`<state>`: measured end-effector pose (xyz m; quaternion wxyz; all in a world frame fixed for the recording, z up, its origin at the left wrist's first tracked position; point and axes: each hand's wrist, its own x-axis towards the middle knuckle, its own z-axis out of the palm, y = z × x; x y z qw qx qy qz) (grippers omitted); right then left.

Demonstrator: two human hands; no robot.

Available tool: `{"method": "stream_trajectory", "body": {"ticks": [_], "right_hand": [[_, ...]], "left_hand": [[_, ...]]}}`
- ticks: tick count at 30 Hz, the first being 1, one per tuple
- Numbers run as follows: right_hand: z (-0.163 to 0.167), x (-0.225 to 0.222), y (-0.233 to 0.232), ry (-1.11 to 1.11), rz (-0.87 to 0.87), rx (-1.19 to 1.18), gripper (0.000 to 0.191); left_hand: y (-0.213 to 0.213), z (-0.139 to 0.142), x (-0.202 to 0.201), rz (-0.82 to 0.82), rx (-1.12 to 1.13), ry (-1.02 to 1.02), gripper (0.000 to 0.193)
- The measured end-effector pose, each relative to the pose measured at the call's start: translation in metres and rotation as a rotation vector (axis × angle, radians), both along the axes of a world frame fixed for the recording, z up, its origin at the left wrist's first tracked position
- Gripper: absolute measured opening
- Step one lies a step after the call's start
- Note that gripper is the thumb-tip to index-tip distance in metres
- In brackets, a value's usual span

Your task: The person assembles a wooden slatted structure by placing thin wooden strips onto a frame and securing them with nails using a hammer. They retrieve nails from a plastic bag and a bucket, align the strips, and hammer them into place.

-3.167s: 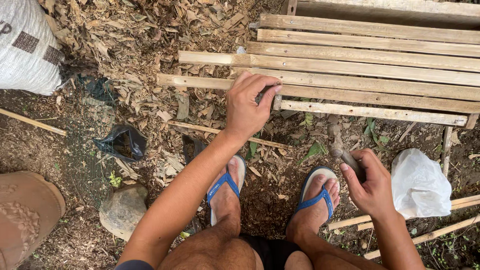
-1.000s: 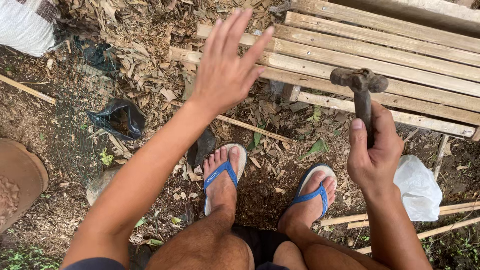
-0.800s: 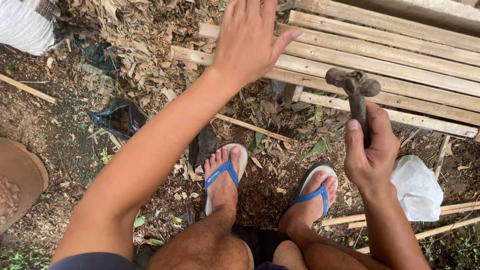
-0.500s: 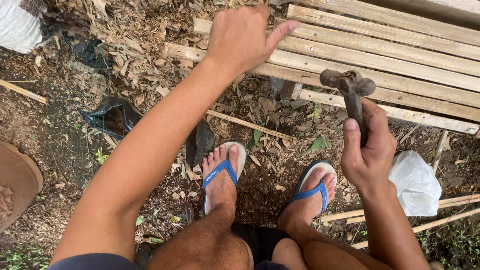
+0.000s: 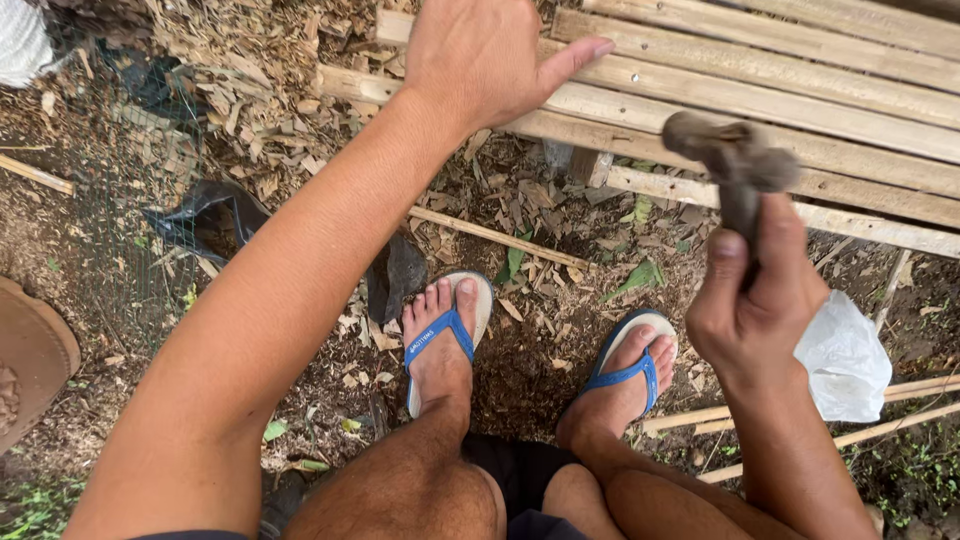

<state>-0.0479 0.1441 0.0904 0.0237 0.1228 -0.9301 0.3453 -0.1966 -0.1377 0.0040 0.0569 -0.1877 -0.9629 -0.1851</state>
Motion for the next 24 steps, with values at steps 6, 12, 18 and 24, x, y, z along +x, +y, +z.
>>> {"method": "stream_trajectory", "body": {"ticks": [6,12,18,24], "right_hand": [[0.003,-0.003,-0.007,0.039,0.014,0.071,0.037],[0.009,-0.002,-0.014,0.047,-0.022,0.036,0.042],[0.009,0.001,0.012,0.117,0.045,0.058,0.042],[0.003,-0.001,0.001,0.068,0.008,0.050,0.030]], "left_hand": [[-0.001,0.001,-0.002,-0.012,-0.148,-0.068,0.092],[0.001,-0.001,0.000,-0.014,-0.047,0.048,0.089],[0.000,0.002,-0.001,-0.015,-0.123,-0.067,0.092],[-0.001,-0.003,0.001,0.017,-0.016,0.085,0.085]]}}
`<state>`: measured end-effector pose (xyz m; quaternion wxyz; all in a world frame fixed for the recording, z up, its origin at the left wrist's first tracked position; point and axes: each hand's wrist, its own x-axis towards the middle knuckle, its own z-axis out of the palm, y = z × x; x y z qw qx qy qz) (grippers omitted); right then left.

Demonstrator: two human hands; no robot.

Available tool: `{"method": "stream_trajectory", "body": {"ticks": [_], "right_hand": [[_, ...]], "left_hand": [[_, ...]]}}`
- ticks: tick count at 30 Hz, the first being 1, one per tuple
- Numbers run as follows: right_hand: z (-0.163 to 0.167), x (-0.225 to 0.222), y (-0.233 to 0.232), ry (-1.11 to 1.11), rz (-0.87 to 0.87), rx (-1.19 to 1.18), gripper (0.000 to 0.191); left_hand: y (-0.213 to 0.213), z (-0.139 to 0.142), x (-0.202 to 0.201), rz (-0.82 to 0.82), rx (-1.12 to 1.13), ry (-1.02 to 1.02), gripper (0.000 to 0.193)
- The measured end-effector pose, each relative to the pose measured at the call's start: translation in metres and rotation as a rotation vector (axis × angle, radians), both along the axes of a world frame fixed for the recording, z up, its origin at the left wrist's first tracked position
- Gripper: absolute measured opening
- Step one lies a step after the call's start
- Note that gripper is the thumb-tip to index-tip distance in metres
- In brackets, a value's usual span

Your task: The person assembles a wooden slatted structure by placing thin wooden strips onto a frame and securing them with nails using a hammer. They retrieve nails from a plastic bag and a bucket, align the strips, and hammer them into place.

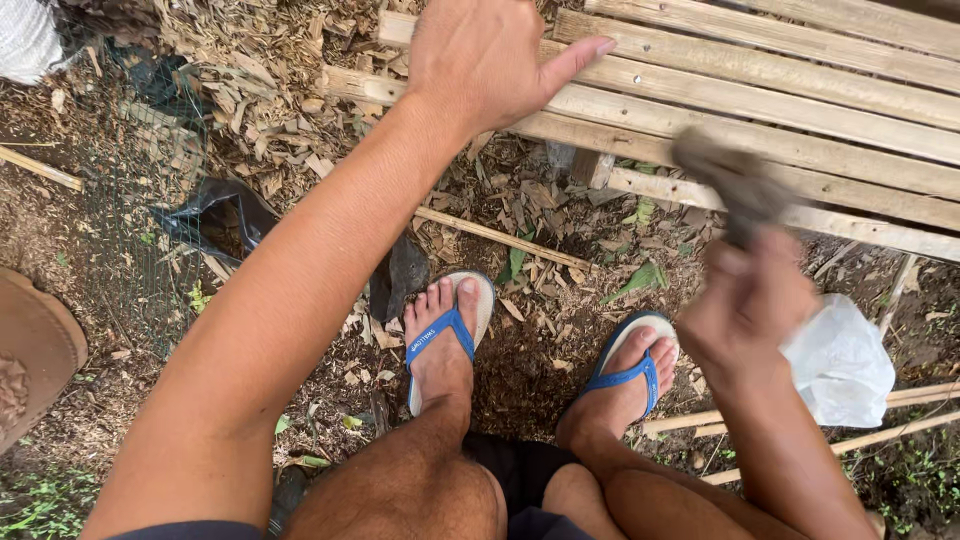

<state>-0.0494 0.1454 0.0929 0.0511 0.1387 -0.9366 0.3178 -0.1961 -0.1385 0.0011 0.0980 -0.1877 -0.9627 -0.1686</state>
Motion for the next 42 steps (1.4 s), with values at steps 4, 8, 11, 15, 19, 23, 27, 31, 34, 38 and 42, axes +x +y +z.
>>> {"method": "stream_trajectory", "body": {"ticks": [4,8,11,15,19,23,27,31,34,38,42], "right_hand": [[0.030,-0.016,-0.018,-0.054,0.027,0.117,0.037],[0.048,-0.018,-0.024,-0.069,-0.098,-0.002,0.024],[0.029,-0.014,-0.026,-0.097,-0.021,0.188,0.036],[0.012,-0.002,-0.005,-0.021,0.002,0.111,0.038],[0.012,0.004,0.003,0.135,-0.139,-0.218,0.036],[0.007,-0.003,-0.010,0.059,0.013,0.125,0.034],[0.007,-0.004,-0.003,0.052,-0.058,0.029,0.034],[0.000,0.006,0.012,0.214,-0.094,-0.197,0.028],[-0.011,0.010,0.014,0.109,-0.007,0.074,0.028],[-0.005,0.004,0.010,0.066,-0.037,0.008,0.030],[0.016,-0.006,-0.009,0.220,-0.173,-0.335,0.029]], "left_hand": [[0.000,-0.005,0.000,-0.026,-0.073,-0.036,0.088],[0.003,-0.004,0.002,-0.015,0.047,-0.020,0.080],[0.001,0.001,0.000,-0.016,-0.034,-0.036,0.086],[0.001,0.005,-0.003,-0.034,-0.082,-0.161,0.090],[0.004,0.004,-0.001,0.000,0.040,0.033,0.085],[0.002,0.001,-0.001,-0.028,-0.115,-0.010,0.092],[0.001,0.001,0.000,-0.031,-0.105,-0.088,0.092],[0.002,0.001,-0.001,0.009,-0.045,0.118,0.088],[0.002,0.001,-0.003,-0.017,-0.085,-0.006,0.091],[0.000,-0.002,-0.003,-0.024,-0.088,-0.179,0.092],[0.001,-0.005,0.001,-0.021,-0.057,0.072,0.089]]}}
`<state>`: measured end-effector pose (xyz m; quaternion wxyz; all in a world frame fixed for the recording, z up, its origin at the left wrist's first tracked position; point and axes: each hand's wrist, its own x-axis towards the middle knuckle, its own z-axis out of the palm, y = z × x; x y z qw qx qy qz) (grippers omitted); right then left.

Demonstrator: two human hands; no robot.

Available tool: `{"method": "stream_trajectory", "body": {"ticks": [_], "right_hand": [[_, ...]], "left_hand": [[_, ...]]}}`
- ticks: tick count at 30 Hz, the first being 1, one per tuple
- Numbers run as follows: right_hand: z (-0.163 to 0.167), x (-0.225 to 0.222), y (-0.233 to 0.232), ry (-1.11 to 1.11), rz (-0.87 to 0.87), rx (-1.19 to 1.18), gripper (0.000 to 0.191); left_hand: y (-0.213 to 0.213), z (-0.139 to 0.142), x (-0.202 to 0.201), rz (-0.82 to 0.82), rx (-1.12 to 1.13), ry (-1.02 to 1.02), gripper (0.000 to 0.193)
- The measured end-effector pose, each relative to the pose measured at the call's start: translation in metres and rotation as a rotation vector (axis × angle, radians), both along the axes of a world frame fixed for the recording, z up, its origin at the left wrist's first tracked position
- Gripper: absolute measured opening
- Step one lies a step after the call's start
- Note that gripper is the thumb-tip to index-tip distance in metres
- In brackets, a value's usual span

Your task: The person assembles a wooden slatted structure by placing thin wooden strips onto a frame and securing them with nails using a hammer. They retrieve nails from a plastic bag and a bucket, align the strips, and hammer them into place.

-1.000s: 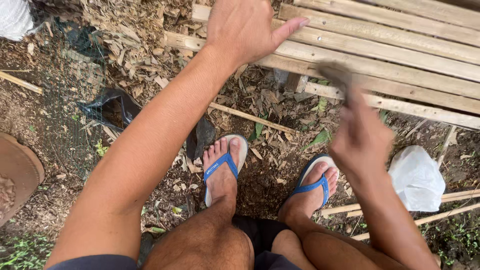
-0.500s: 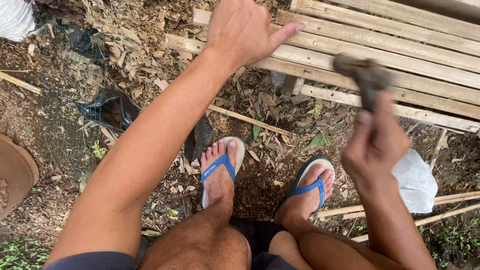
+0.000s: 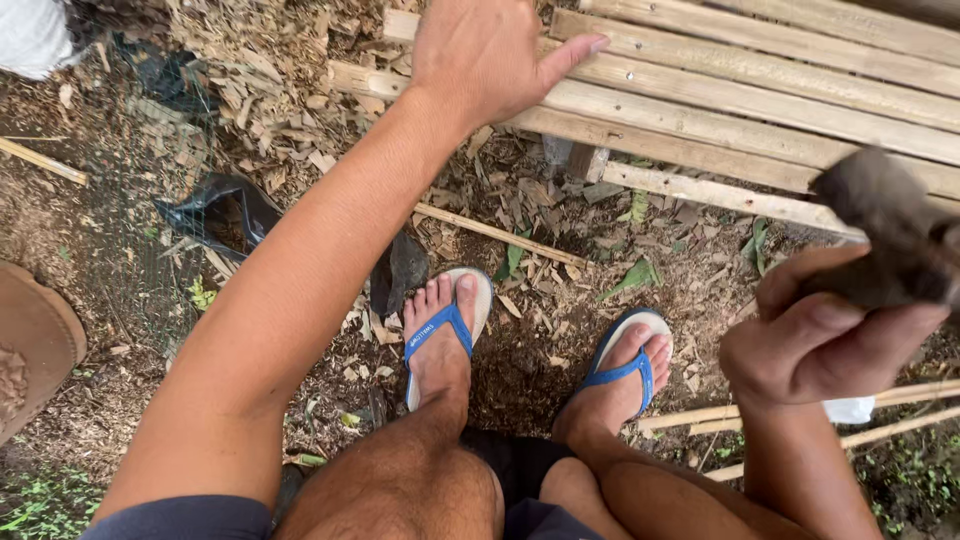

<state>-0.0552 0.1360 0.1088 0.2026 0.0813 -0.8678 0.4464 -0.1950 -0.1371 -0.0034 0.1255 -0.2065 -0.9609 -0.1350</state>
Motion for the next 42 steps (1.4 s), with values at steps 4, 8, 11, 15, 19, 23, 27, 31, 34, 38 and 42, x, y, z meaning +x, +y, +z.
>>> {"method": "stream_trajectory", "body": {"ticks": [4,8,11,15,19,23,27,31,34,38,42], "right_hand": [[-0.003,-0.007,-0.020,-0.183,0.207,0.480,0.029],[-0.008,0.002,0.013,-0.114,0.160,0.315,0.034],[-0.033,0.019,0.034,0.055,0.049,-0.112,0.034],[-0.047,0.020,0.026,-0.076,0.208,0.502,0.038],[-0.005,0.003,0.012,-0.164,0.131,0.305,0.037],[0.008,-0.001,-0.005,-0.195,0.025,0.287,0.045],[-0.017,-0.001,-0.010,-0.247,0.202,0.579,0.051],[-0.011,0.008,0.009,-0.227,0.055,0.358,0.033],[-0.011,0.008,0.001,-0.016,-0.108,-0.030,0.039],[-0.024,0.003,-0.017,-0.333,0.141,0.567,0.038],[-0.007,0.009,0.009,-0.268,0.124,0.366,0.030]], "left_hand": [[-0.002,0.002,-0.002,0.021,0.059,0.100,0.085],[0.000,0.005,-0.004,0.002,-0.014,-0.238,0.089],[0.001,0.005,-0.001,0.012,0.012,-0.127,0.088],[0.000,0.003,-0.001,0.020,0.008,0.003,0.087],[0.000,0.003,-0.003,0.009,-0.050,-0.155,0.090],[0.001,0.004,-0.002,0.018,0.092,-0.072,0.084],[-0.001,0.005,-0.002,0.015,0.006,-0.167,0.088],[0.000,0.001,-0.003,0.031,0.045,-0.035,0.086],[-0.001,-0.002,-0.002,0.018,0.018,-0.143,0.088],[-0.001,-0.004,-0.001,0.024,0.043,-0.040,0.087],[0.002,-0.002,-0.006,0.009,0.020,-0.138,0.090]]}}
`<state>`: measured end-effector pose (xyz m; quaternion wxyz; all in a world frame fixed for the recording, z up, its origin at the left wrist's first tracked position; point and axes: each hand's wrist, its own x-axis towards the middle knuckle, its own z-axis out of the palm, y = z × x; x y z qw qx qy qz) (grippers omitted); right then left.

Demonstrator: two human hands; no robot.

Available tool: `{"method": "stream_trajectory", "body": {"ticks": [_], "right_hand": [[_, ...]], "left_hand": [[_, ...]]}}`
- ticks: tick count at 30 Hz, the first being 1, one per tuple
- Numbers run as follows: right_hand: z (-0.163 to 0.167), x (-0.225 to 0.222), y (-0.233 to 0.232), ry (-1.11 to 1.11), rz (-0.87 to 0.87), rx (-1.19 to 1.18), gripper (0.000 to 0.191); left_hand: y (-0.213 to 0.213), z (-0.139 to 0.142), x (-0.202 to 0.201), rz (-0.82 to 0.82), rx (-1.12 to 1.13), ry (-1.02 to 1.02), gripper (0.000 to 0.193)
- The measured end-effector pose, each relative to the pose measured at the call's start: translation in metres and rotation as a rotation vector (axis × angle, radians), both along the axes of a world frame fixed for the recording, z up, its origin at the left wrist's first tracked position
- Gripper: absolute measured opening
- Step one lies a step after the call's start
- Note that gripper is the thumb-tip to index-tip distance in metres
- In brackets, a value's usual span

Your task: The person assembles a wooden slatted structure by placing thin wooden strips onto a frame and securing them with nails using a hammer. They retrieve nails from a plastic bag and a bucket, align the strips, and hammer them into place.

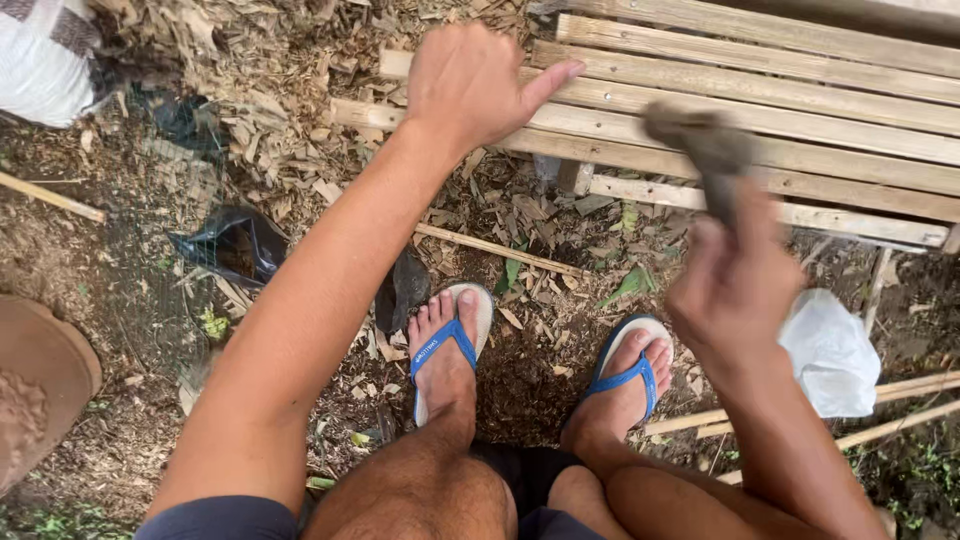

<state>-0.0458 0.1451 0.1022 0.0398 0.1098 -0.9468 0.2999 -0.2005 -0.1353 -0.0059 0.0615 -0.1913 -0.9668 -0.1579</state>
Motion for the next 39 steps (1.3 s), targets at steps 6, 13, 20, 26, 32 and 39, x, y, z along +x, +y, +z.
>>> {"method": "stream_trajectory", "body": {"ticks": [6,13,20,26,32,39], "right_hand": [[-0.012,-0.009,-0.020,0.047,-0.183,-0.185,0.023],[0.001,-0.006,0.013,-0.071,-0.195,-0.351,0.036],[-0.036,-0.002,0.003,-0.254,-0.100,0.299,0.024],[0.010,-0.016,-0.019,0.171,-0.276,-0.233,0.023],[0.002,-0.025,-0.029,-0.326,-0.017,0.313,0.019],[0.001,-0.024,-0.027,-0.284,-0.186,0.092,0.019]], "left_hand": [[-0.002,-0.002,-0.004,0.015,-0.064,-0.050,0.092],[0.003,-0.008,-0.006,0.016,-0.059,-0.204,0.085],[0.000,-0.005,-0.005,0.011,-0.072,-0.106,0.090],[0.002,-0.005,-0.004,0.032,-0.099,-0.167,0.091],[-0.001,0.002,-0.009,0.037,-0.071,-0.064,0.089],[0.004,0.000,-0.006,0.003,-0.128,-0.145,0.086]]}}
